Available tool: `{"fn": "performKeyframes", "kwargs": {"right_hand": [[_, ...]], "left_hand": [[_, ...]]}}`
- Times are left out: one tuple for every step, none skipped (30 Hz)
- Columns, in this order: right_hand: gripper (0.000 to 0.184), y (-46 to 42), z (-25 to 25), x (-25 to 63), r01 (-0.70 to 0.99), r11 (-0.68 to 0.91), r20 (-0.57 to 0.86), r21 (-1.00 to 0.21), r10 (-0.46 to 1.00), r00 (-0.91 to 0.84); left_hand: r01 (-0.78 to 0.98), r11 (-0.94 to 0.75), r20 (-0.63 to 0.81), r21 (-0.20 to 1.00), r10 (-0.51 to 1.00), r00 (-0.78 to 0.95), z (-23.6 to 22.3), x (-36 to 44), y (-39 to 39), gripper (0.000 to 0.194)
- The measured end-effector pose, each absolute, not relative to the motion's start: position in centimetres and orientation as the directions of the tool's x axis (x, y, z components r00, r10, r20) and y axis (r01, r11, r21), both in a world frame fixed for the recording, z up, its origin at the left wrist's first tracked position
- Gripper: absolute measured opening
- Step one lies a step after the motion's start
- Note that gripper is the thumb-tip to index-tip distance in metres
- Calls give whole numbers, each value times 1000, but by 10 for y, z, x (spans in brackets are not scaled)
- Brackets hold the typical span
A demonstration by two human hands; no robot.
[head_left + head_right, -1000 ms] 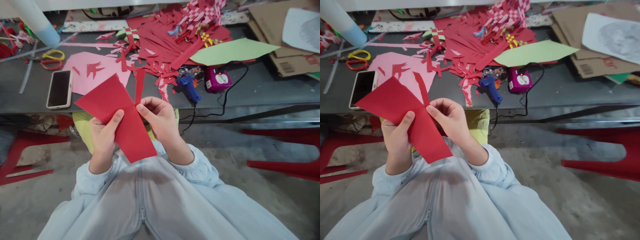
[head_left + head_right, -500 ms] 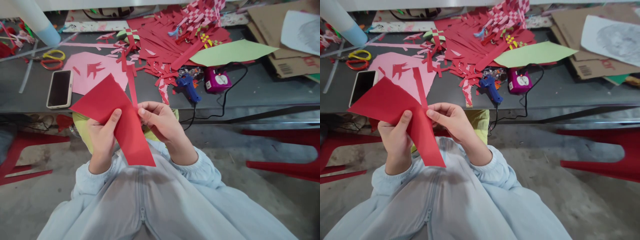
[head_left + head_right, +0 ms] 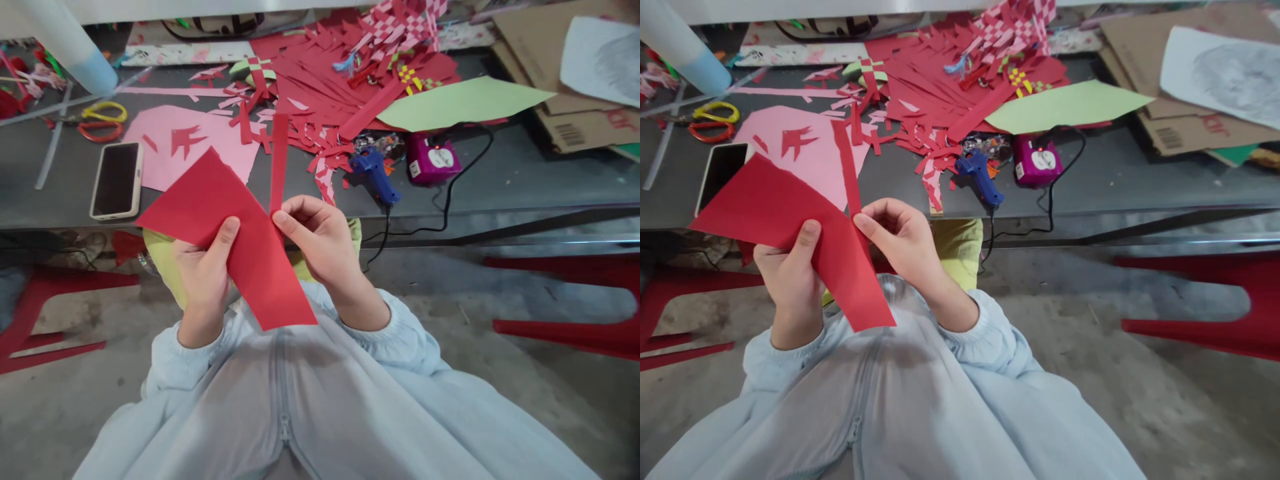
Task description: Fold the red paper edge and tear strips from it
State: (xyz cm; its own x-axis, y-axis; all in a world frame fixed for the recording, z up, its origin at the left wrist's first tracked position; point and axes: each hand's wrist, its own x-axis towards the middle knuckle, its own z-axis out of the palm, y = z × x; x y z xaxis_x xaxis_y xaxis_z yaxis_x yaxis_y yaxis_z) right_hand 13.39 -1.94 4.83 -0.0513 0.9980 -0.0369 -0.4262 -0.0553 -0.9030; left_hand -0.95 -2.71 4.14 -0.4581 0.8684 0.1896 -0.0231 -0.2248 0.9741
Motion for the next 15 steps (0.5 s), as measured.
{"fn": "performKeyframes", "kwargs": {"right_hand": [[26,-19,49,134,-426,-49,-34,-903,998,-43],[27,-19,49,133,-434,-50,-35,-899,999,-42],[28,-19,50,133,-450,-57,-40,-891,998,-47],[28,-19,51,134,-470,-73,-52,-879,997,-58],[28,-19,51,134,-490,-100,-70,-866,994,-79],[29,-19,52,135,-506,-137,-94,-851,989,-111],[30,-19,52,137,-518,-182,-118,-836,981,-154],[31,-19,52,138,-526,-230,-139,-818,968,-208],[31,-19,52,140,-531,-280,-152,-800,950,-271],[30,-19,52,142,-532,-325,-156,-781,928,-339],[29,-19,52,143,-533,-364,-153,-764,904,-399],[28,-19,51,144,-531,-394,-150,-750,883,-444],[28,-19,50,146,-526,-416,-151,-742,868,-473],[29,-19,50,146,-519,-430,-161,-739,860,-484],[29,-19,49,147,-511,-435,-176,-741,861,-478]], "left_hand": [[-18,-233,198,972,861,-468,41,-9,-27,28],[-14,-241,206,970,854,-477,41,-9,-27,28],[-11,-244,209,970,850,-484,42,-8,-27,29],[-6,-247,212,969,843,-494,42,-8,-27,29],[-1,-248,214,969,840,-499,43,-8,-27,30],[5,-247,215,969,836,-505,43,-8,-27,30],[10,-242,213,970,832,-512,44,-8,-27,30],[17,-233,208,972,831,-516,45,-8,-27,30],[22,-222,201,975,831,-519,45,-9,-28,30],[25,-212,194,977,832,-521,46,-9,-28,30],[24,-206,188,978,832,-521,46,-9,-28,31],[22,-206,186,978,832,-523,46,-9,-28,31],[18,-208,186,978,833,-521,46,-8,-28,31],[15,-213,189,977,831,-523,47,-8,-28,32],[9,-218,190,976,830,-525,47,-9,-28,32]]}}
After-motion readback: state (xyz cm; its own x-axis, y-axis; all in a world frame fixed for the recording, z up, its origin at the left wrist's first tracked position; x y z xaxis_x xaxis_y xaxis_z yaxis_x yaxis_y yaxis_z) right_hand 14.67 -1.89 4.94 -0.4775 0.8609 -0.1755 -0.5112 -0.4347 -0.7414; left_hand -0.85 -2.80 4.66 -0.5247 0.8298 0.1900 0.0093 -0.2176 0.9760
